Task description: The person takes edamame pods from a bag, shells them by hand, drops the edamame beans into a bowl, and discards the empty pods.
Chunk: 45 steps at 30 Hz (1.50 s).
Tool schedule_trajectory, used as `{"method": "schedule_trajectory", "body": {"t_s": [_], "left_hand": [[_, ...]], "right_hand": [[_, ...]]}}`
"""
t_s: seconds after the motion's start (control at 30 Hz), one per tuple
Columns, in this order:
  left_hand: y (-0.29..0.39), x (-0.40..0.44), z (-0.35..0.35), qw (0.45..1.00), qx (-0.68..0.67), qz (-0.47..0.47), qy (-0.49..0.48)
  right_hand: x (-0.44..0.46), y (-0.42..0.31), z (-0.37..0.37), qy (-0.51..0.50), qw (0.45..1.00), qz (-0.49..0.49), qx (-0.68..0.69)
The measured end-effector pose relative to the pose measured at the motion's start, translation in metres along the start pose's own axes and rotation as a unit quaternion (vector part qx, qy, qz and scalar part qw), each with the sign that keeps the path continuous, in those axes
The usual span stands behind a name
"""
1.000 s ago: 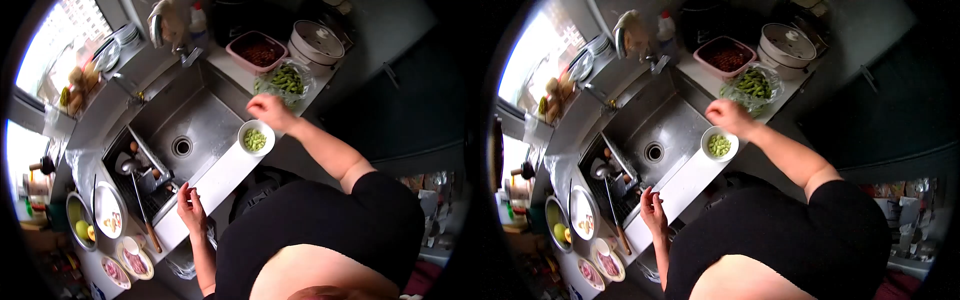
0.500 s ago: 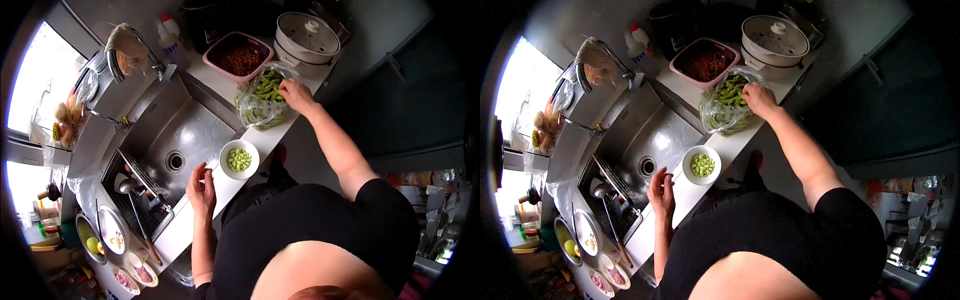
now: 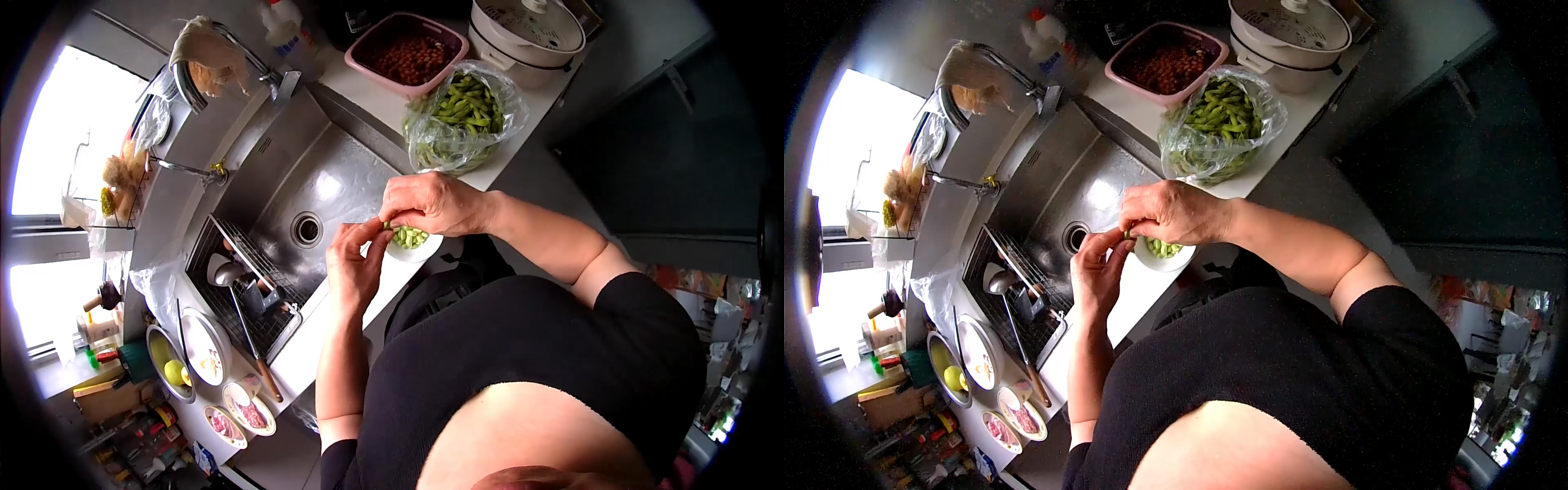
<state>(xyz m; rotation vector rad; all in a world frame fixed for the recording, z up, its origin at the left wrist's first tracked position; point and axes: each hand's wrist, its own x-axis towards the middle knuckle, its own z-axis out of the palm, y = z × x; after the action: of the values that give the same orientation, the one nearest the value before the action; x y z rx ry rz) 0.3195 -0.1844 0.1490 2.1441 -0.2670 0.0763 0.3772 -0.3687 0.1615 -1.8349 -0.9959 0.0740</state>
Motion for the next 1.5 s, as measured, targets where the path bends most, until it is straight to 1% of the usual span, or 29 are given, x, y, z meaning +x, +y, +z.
{"method": "schedule_trajectory", "body": {"t_s": [0.03, 0.07, 0.1, 0.13, 0.17, 0.2, 0.27, 0.33, 0.4, 0.47, 0.53, 0.6, 0.67, 0.77, 0.87, 0.9, 0.93, 0.97, 1.0, 1.07, 1.1, 1.13, 1.2, 1.23, 1.33, 1.37, 1.43, 1.47, 1.5], "left_hand": [[-0.003, -0.006, -0.001, 0.997, -0.044, -0.055, 0.001], [-0.008, -0.012, -0.001, 0.99, -0.088, -0.109, 0.004], [-0.015, -0.015, 0.002, 0.983, -0.133, -0.12, 0.034], [-0.018, -0.02, 0.0, 0.983, -0.131, -0.12, 0.037], [-0.02, -0.024, -0.002, 0.98, -0.133, -0.143, 0.045], [-0.019, -0.027, -0.004, 0.975, -0.136, -0.166, 0.053], [-0.022, -0.034, -0.001, 0.982, -0.103, -0.138, 0.079], [-0.026, -0.042, -0.001, 0.991, -0.06, -0.082, 0.084], [-0.026, -0.048, -0.001, 0.991, -0.068, -0.059, 0.097], [-0.016, -0.052, -0.004, 0.992, -0.025, -0.054, 0.112], [-0.019, -0.057, -0.005, 0.99, -0.033, -0.055, 0.125], [-0.018, -0.06, -0.004, 0.988, 0.015, -0.015, 0.151], [-0.018, -0.065, -0.003, 0.987, 0.014, -0.026, 0.158], [-0.02, -0.068, 0.003, 0.98, 0.033, 0.003, 0.198], [-0.018, -0.07, 0.001, 0.977, 0.025, -0.006, 0.214], [-0.013, -0.071, -0.003, 0.978, -0.018, -0.043, 0.202], [-0.014, -0.073, -0.005, 0.977, -0.017, -0.044, 0.206], [-0.016, -0.076, -0.007, 0.966, -0.135, -0.119, 0.185], [-0.017, -0.078, -0.009, 0.936, -0.25, -0.191, 0.159], [-0.023, -0.081, -0.007, 0.927, -0.285, -0.176, 0.166], [-0.026, -0.083, -0.008, 0.909, -0.338, -0.196, 0.146], [-0.027, -0.084, -0.008, 0.887, -0.389, -0.216, 0.125], [-0.027, -0.085, -0.008, 0.885, -0.389, -0.23, 0.113], [-0.029, -0.085, -0.008, 0.884, -0.383, -0.246, 0.111], [-0.032, -0.083, -0.005, 0.88, -0.374, -0.265, 0.121], [-0.032, -0.082, -0.004, 0.878, -0.372, -0.269, 0.134], [-0.034, -0.083, -0.002, 0.882, -0.368, -0.267, 0.128], [-0.035, -0.083, -0.001, 0.884, -0.363, -0.266, 0.125], [-0.037, -0.083, -0.001, 0.884, -0.364, -0.265, 0.122]], "right_hand": [[-0.001, 0.001, 0.007, 0.0, 0.998, 0.005, 0.056], [-0.002, -0.002, 0.013, -0.002, 0.998, 0.002, 0.057], [-0.003, -0.005, 0.019, 0.021, 0.992, 0.083, 0.094], [-0.005, -0.009, 0.026, 0.044, 0.977, 0.163, 0.131], [-0.01, -0.002, 0.041, 0.087, 0.956, 0.204, 0.192], [-0.011, -0.002, 0.045, 0.086, 0.956, 0.201, 0.193], [-0.012, -0.004, 0.053, 0.045, 0.904, 0.282, 0.318], [-0.01, -0.012, 0.059, 0.054, 0.919, 0.256, 0.296], [-0.008, -0.016, 0.064, 0.025, 0.918, 0.288, 0.272], [-0.007, -0.018, 0.068, 0.029, 0.929, 0.272, 0.248], [-0.005, -0.018, 0.073, 0.025, 0.939, 0.252, 0.233], [0.0, -0.023, 0.074, 0.015, 0.942, 0.252, 0.223], [0.003, -0.027, 0.076, 0.003, 0.944, 0.252, 0.213], [0.005, -0.028, 0.083, 0.024, 0.953, 0.228, 0.196], [0.005, -0.022, 0.093, 0.043, 0.953, 0.2, 0.225], [0.006, -0.023, 0.093, 0.039, 0.953, 0.199, 0.226], [0.009, -0.024, 0.092, 0.027, 0.945, 0.216, 0.246], [0.011, -0.024, 0.091, 0.014, 0.935, 0.234, 0.265], [0.013, -0.024, 0.089, 0.012, 0.935, 0.233, 0.266], [0.015, -0.021, 0.083, -0.057, 0.925, 0.255, 0.277], [0.016, -0.018, 0.082, -0.081, 0.909, 0.252, 0.322], [0.016, -0.017, 0.082, -0.081, 0.909, 0.253, 0.323], [0.014, -0.018, 0.084, -0.089, 0.931, 0.258, 0.242], [0.014, -0.026, 0.084, -0.081, 0.953, 0.241, 0.164], [0.009, -0.032, 0.092, 0.008, 0.99, 0.14, 0.03], [0.006, -0.027, 0.095, 0.009, 0.99, 0.141, 0.03], [0.002, -0.019, 0.1, 0.035, 0.999, 0.035, 0.012], [-0.002, -0.017, 0.097, 0.036, 0.999, 0.037, 0.011], [-0.002, -0.023, 0.091, -0.005, 0.998, 0.06, 0.023]]}}
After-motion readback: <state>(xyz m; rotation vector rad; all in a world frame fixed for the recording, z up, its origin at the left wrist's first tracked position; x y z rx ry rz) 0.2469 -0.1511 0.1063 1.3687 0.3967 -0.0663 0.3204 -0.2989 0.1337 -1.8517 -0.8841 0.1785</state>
